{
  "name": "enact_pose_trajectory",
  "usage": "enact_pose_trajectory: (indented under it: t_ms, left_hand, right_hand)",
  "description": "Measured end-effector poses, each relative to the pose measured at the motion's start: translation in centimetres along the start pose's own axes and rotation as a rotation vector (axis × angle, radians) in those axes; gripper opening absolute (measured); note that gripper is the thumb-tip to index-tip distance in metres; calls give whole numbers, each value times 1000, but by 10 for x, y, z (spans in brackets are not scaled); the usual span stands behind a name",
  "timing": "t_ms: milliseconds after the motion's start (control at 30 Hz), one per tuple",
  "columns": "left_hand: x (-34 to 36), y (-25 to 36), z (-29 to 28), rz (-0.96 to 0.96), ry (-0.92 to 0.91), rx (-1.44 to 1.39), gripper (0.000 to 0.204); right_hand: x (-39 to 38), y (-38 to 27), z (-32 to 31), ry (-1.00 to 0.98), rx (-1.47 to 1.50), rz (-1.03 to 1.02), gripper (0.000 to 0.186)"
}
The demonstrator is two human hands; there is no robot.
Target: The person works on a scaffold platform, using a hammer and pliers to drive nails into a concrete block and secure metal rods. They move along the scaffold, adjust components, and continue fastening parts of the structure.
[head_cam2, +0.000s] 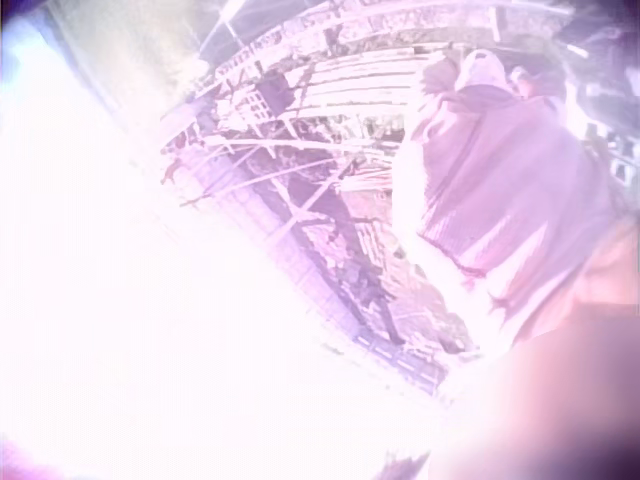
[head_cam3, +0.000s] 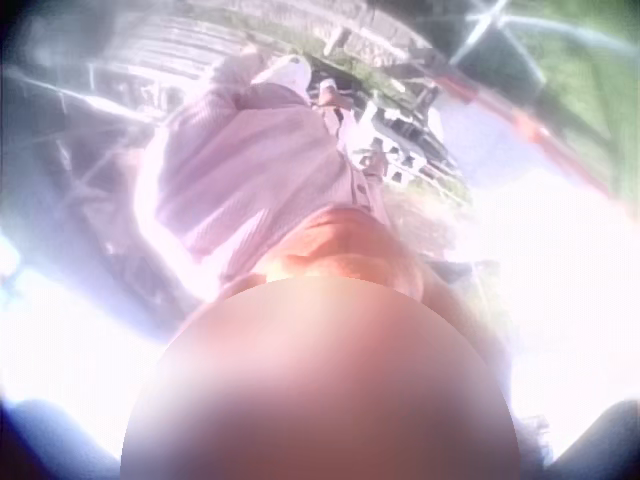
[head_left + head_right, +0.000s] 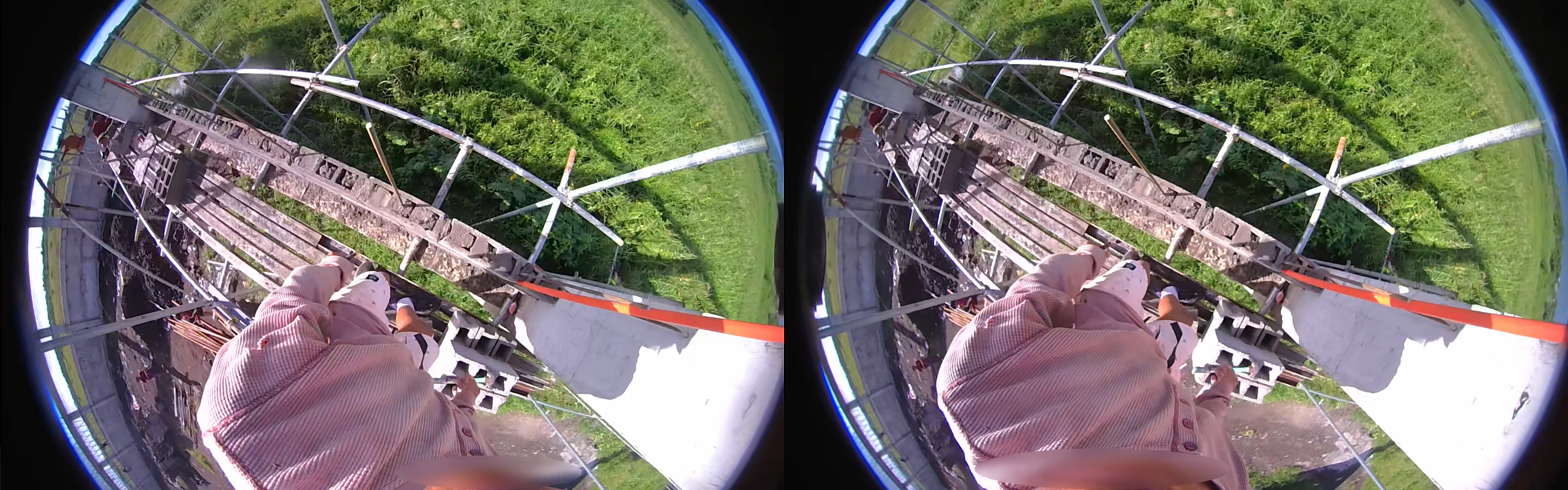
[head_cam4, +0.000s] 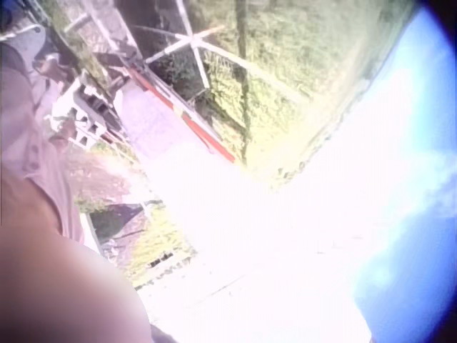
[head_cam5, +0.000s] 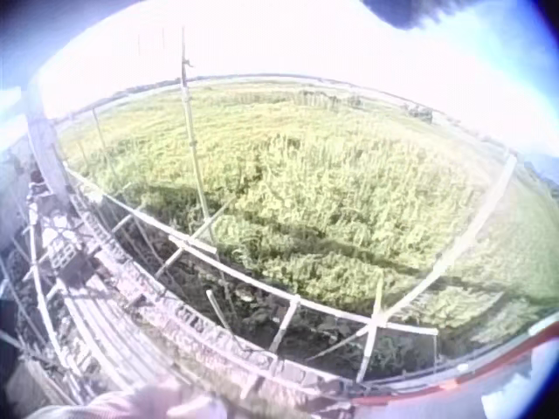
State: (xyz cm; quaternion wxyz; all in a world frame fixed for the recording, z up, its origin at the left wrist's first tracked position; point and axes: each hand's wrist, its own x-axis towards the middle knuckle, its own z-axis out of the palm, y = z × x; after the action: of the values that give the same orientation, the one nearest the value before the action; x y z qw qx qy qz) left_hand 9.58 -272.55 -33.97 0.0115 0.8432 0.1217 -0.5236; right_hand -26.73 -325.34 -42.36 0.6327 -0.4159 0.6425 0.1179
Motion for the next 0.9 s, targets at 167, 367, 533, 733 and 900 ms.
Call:
enact_pose_trajectory:
  t_ms: [167, 367, 533, 733, 900]
  left_hand:
    - [49, -64, 98, 3, -137, -13, 39]
    - [64, -129, 185, -114, -308, -250, 47]
    - [47, -190, 218, -162, -426, -390, 54]
    - [32, -243, 276, -269, -329, -630, 49]
    - [-10, -267, 289, -205, -301, -682, 45]
  right_hand:
    - [-64, -66, 12, 61, -255, -7, 39]
    - [-91, -120, 100, 73, -605, -63, 31]
    - [-92, -167, 251, -145, -697, -87, 28]
    - [-130, -175, 411, -504, -909, -368, 46]
    - [-153, -151, 462, -594, -1159, -377, 39]
